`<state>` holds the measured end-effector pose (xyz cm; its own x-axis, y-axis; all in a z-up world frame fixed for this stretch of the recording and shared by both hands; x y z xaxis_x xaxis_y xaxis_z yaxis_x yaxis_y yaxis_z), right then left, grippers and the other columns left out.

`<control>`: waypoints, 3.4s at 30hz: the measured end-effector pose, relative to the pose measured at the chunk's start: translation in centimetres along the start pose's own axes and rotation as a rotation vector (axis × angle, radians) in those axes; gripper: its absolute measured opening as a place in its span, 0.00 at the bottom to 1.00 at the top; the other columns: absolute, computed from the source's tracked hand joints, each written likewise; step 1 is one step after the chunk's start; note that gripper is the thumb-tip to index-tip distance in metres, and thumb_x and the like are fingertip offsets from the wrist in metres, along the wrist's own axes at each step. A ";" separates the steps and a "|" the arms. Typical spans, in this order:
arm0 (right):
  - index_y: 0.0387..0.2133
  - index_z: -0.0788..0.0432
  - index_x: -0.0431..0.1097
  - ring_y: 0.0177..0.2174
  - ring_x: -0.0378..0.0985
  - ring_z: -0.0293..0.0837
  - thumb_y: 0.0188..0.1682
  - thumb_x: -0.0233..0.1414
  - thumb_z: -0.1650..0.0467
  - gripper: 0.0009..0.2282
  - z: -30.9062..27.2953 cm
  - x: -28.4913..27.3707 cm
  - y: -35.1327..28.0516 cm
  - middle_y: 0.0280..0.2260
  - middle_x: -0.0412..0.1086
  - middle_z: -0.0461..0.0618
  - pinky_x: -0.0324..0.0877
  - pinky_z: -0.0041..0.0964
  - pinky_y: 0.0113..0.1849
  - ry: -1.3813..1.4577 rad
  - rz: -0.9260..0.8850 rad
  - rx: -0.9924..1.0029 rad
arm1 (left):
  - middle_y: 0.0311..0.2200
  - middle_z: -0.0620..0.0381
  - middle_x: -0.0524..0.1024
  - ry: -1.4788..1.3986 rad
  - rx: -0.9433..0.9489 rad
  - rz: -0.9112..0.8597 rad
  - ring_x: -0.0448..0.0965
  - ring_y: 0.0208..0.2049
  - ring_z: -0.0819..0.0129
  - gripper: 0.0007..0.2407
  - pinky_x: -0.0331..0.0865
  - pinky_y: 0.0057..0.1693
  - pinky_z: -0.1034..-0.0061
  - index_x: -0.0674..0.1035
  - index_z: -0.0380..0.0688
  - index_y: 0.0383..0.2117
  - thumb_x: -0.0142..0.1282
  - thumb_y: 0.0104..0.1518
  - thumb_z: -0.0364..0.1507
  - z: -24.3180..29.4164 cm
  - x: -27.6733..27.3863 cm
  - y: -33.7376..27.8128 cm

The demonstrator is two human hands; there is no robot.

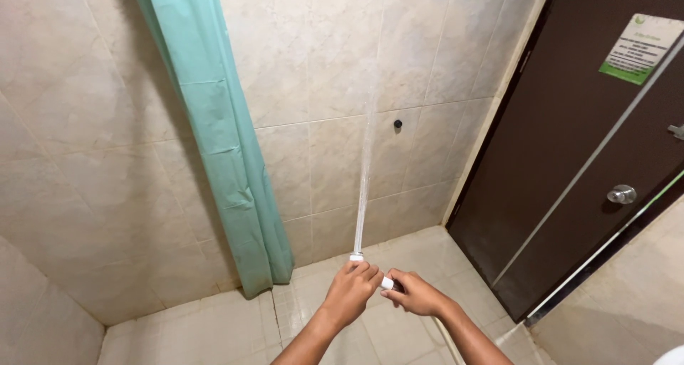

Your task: The person stands in a bathroom and uses a handheld shower head to spray water onto the floor and walls. They hold the shower head with both hands, directing the water stream downwards and towards the corner of the room.

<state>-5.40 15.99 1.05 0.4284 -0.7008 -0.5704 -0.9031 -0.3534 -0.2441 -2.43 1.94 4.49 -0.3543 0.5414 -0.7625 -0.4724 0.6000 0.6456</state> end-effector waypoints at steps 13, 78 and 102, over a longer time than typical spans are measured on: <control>0.31 0.63 0.70 0.22 0.61 0.47 0.53 0.56 0.64 0.13 0.2 -1.8 0.6 0.19 0.66 0.54 0.64 0.44 0.29 -0.197 0.047 -0.224 | 0.40 0.55 0.79 0.044 -0.040 0.062 0.77 0.45 0.63 0.17 0.65 0.54 0.68 0.80 0.35 0.43 0.55 0.45 0.15 0.8 -0.1 0.7; 0.39 0.57 0.75 0.28 0.76 0.54 0.48 0.58 0.63 0.12 -2.7 -1.4 2.9 0.29 0.78 0.53 0.69 0.45 0.33 -0.397 -0.058 -0.534 | 0.41 0.50 0.76 0.453 -0.250 0.054 0.74 0.46 0.59 0.21 0.64 0.53 0.67 0.78 0.29 0.48 0.57 0.42 0.18 2.7 0.8 -1.7; 0.41 0.56 0.75 0.26 0.75 0.51 0.49 0.58 0.62 0.12 -0.2 -1.4 2.6 0.26 0.77 0.53 0.69 0.45 0.32 -0.347 -0.058 -0.469 | 0.36 0.54 0.77 0.297 -0.281 -0.003 0.73 0.43 0.59 0.16 0.63 0.51 0.66 0.79 0.37 0.38 0.55 0.41 0.14 2.7 1.4 -0.9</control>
<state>-8.37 15.93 1.34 0.3704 -0.4562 -0.8091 -0.7346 -0.6770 0.0454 -0.31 3.78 2.97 -0.5504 0.3217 -0.7704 -0.6615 0.3950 0.6375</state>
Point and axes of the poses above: each hand's wrist, its own y-axis towards the middle knuckle, its own x-axis out of the palm, z = x × y, the point moved 7 cm from there along y, towards the middle knuckle
